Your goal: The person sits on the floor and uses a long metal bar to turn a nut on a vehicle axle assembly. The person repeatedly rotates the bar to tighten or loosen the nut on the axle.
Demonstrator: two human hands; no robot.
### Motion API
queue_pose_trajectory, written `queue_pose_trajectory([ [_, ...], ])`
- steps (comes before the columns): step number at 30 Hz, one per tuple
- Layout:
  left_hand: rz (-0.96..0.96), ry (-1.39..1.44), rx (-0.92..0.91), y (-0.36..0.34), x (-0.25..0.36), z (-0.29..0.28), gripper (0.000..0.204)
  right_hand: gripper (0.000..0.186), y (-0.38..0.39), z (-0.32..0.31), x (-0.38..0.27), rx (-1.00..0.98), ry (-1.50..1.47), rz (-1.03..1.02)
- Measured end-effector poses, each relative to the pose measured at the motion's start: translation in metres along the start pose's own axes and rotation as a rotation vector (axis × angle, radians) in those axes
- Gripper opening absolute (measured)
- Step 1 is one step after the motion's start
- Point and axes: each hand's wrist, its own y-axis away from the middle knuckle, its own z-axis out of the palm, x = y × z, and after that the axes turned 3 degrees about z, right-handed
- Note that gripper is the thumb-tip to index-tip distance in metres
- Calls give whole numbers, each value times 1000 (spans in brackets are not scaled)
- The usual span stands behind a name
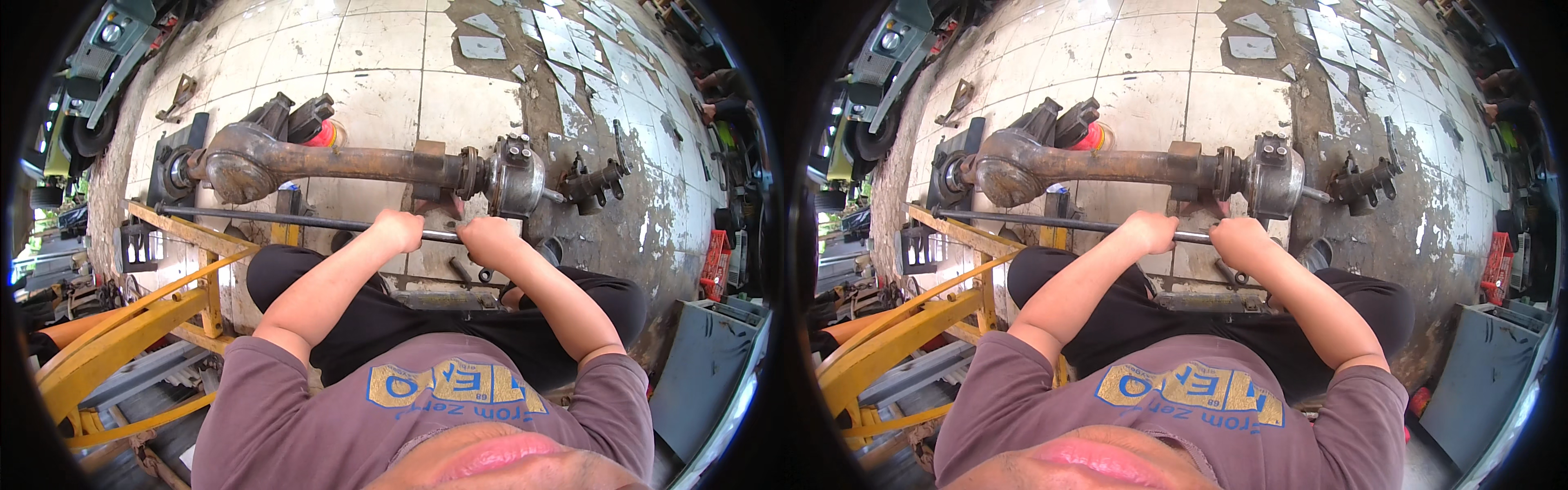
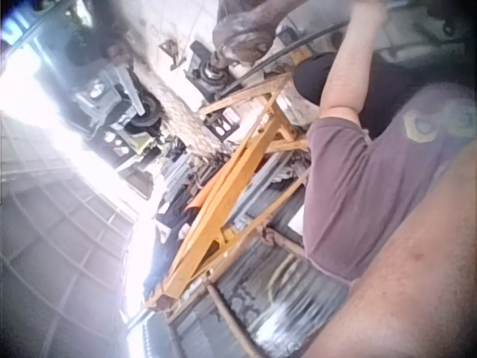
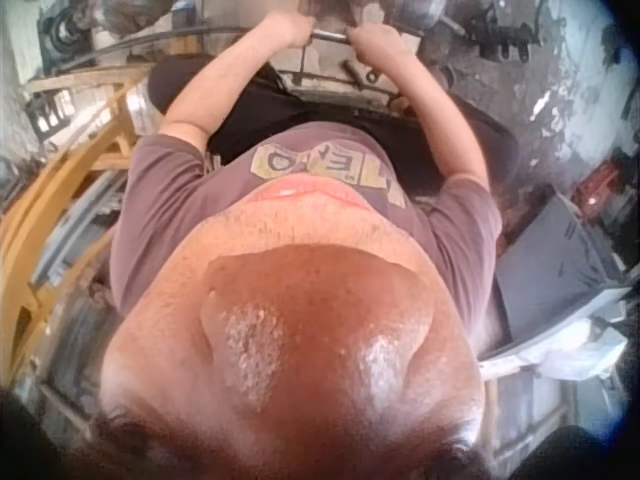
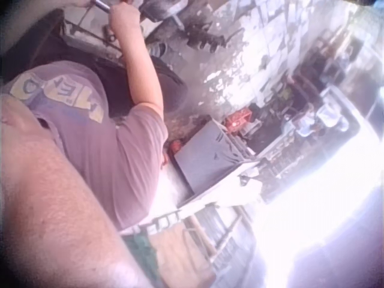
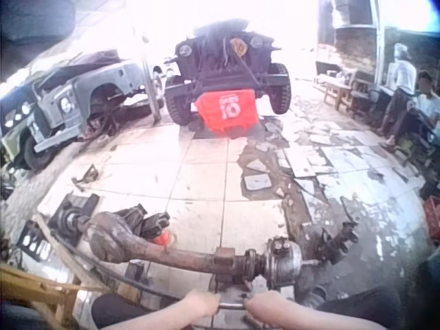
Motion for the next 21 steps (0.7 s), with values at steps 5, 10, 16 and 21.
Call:
queue_pose_trajectory([
  [5,-8,-2,-8,5,0,-5,47,24,6,-8,-3,24,-63,31],
  [10,-19,-11,9,-1,-2,1,47,21,15,-29,-9,7,-115,34],
  [16,-14,-18,0,0,0,-1,45,19,13,-23,-9,-24,-98,108],
  [21,-13,3,1,1,-1,-1,41,18,6,-6,-2,0,-109,113],
])
